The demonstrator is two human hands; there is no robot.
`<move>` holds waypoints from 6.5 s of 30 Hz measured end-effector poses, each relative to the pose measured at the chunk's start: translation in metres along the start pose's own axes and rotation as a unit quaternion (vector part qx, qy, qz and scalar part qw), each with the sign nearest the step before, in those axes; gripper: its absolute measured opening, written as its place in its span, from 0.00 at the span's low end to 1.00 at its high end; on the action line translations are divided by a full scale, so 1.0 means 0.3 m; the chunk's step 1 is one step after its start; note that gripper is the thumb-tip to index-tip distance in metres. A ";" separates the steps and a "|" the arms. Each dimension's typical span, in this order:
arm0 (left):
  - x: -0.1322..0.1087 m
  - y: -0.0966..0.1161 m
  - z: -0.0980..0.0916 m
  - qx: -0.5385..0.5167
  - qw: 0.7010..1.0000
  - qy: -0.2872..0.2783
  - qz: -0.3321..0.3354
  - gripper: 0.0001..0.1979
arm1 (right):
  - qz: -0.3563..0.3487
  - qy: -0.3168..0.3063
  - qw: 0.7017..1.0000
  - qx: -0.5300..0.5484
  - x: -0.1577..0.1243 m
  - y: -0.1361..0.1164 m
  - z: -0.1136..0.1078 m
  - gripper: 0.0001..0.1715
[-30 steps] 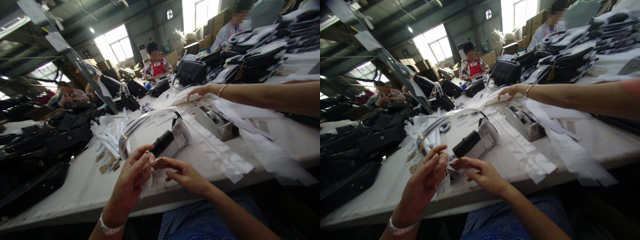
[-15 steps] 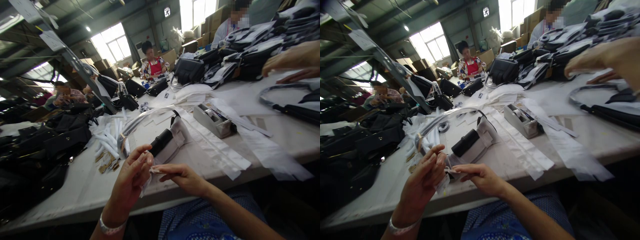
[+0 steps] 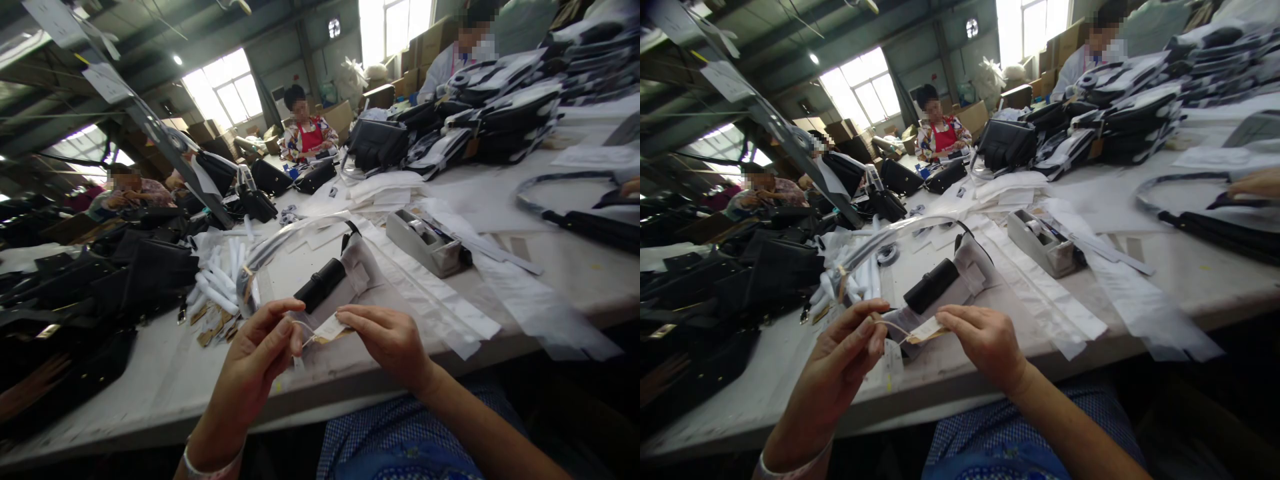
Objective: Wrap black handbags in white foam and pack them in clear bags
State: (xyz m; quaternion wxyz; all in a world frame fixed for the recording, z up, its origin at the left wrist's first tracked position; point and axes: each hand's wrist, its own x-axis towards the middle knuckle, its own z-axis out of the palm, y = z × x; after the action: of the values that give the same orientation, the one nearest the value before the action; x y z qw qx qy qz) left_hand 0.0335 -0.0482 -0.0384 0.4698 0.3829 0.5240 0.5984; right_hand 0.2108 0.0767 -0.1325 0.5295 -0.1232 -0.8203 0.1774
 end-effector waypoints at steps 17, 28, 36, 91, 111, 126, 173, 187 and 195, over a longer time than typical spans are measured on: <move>-0.032 0.021 -0.029 0.207 0.970 -0.077 0.100 0.14 | 0.067 -0.149 0.984 0.074 0.091 -0.003 -0.156 0.12; -0.035 0.030 -0.022 0.284 0.942 -0.084 0.156 0.15 | 0.042 -0.126 0.990 0.039 0.093 -0.011 -0.178 0.15; -0.038 0.024 -0.003 0.207 0.953 -0.106 0.196 0.14 | 0.174 -0.153 0.963 0.140 0.085 -0.014 -0.139 0.14; 0.035 0.007 -0.016 0.057 0.997 0.028 0.041 0.16 | 0.135 -0.008 0.988 0.074 0.052 -0.034 -0.075 0.14; 0.048 0.044 0.080 -0.133 0.988 -0.005 0.073 0.13 | 0.233 -0.104 0.905 0.340 0.018 -0.058 0.017 0.31; 0.029 0.037 0.061 -0.186 0.980 -0.001 0.075 0.13 | 0.341 -0.175 0.819 0.427 0.045 -0.110 0.111 0.23; 0.191 0.042 -0.360 0.047 0.992 0.073 0.090 0.18 | 0.297 -0.318 0.885 0.168 0.499 -0.068 0.240 0.14; 0.086 -0.010 -0.372 -0.220 0.974 0.057 0.020 0.20 | 0.193 -0.296 0.918 0.177 0.346 -0.035 0.207 0.17; 0.069 -0.034 -0.392 -0.240 0.967 0.080 -0.001 0.17 | 0.163 -0.293 0.926 0.175 0.340 -0.070 0.200 0.09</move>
State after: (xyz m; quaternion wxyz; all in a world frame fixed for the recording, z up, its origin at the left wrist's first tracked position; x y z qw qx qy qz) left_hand -0.0822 -0.0595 -0.0677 0.5052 0.2091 0.4011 0.7350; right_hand 0.1142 0.0878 -0.0622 0.2421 -0.1027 -0.8636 0.4301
